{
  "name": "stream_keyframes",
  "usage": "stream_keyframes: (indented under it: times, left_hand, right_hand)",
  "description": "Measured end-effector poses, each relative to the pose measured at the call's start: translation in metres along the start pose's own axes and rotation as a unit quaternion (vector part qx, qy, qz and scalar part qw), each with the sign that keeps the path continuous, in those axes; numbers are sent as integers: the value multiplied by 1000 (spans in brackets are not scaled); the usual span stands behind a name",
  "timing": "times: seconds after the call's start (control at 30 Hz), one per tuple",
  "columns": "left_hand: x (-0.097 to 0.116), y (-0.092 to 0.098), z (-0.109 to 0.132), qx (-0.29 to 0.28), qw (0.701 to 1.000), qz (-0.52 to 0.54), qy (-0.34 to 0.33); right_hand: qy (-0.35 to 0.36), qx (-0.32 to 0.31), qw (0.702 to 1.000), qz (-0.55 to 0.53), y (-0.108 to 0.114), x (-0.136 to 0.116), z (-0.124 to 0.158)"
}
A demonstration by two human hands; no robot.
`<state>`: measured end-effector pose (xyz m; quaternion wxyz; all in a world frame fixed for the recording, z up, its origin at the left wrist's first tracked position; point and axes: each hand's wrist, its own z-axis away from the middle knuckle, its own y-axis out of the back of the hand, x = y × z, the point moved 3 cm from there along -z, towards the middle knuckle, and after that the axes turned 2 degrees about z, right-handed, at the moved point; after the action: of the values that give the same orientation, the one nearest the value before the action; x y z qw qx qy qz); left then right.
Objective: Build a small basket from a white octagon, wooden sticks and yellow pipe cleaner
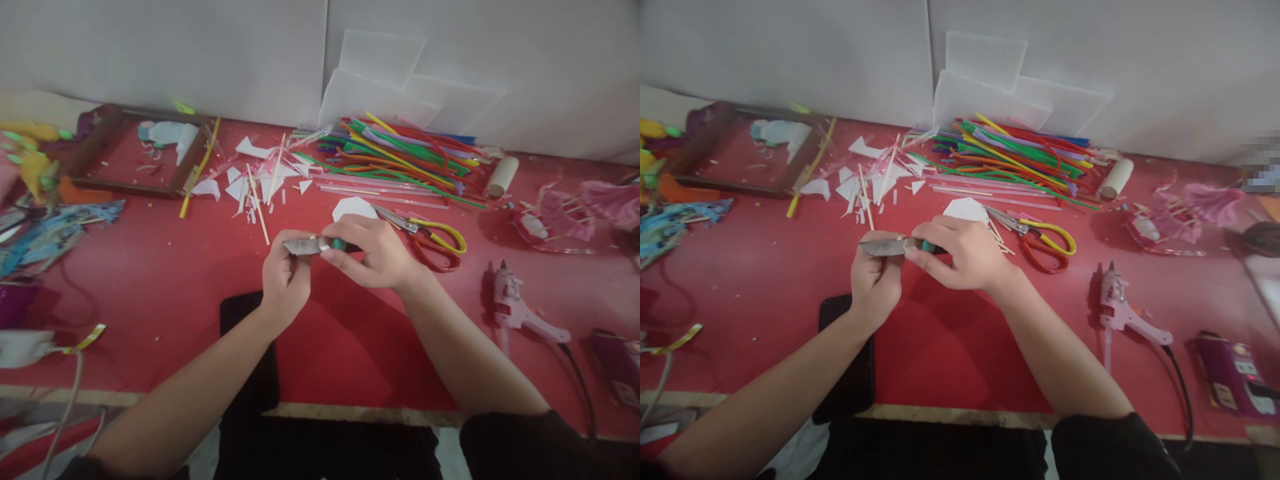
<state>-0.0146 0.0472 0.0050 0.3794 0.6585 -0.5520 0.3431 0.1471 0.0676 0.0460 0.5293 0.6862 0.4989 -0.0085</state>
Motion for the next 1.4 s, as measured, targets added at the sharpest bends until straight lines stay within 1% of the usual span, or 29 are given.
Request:
stream_keyframes:
  times: [0.27,0.4,0.5,0.6,0.67,0.73,0.77,0.8,0.83,0.9,0.93,1.0,1.1,1.23,1.33,1.4]
  left_hand:
    - [0,1,0,-4,1000,2,-2]
    - [-2,2,0,-8,1000,4,-29]
    - [-8,5,-2,14,999,7,-50]
    - [-15,8,-4,45,998,29,-25]
    - [-14,9,-5,58,997,50,-13]
    - [-8,9,-4,55,996,61,-29]
    - [-4,7,-3,20,997,59,-40]
    - [1,5,-2,-3,995,78,-61]
    - [3,4,-1,-8,993,95,-64]
    - [1,5,0,21,994,99,-42]
    - [-1,5,0,28,993,106,-35]
    - [-7,5,-1,41,992,115,-21]
    - [-12,4,-2,51,991,125,16]
    - [-12,1,-3,53,982,173,63]
    - [-11,1,-4,43,980,174,87]
    - [-12,1,-4,27,983,155,98]
  right_hand:
    - [-3,-9,1000,-4,0,1,0]
    - [15,0,1000,-21,0,1,0]
    - [28,10,999,-33,-3,0,-4]
    - [28,11,999,-30,-9,-1,-13]
    - [24,0,999,-22,-10,3,-20]
    - [2,3,1000,-2,-6,13,-26]
    - [-16,17,1000,14,-2,19,-28]
    - [-40,43,998,30,5,25,-29]
    - [-52,69,996,38,12,29,-30]
    - [-50,98,993,35,24,31,-30]
    - [-45,98,994,30,28,29,-31]
    - [-53,78,995,26,30,25,-30]
    - [-117,48,991,51,24,26,-26]
    - [-232,31,968,95,17,42,-12]
    - [-308,11,938,159,18,49,6]
    - [-362,-1,908,211,23,50,20]
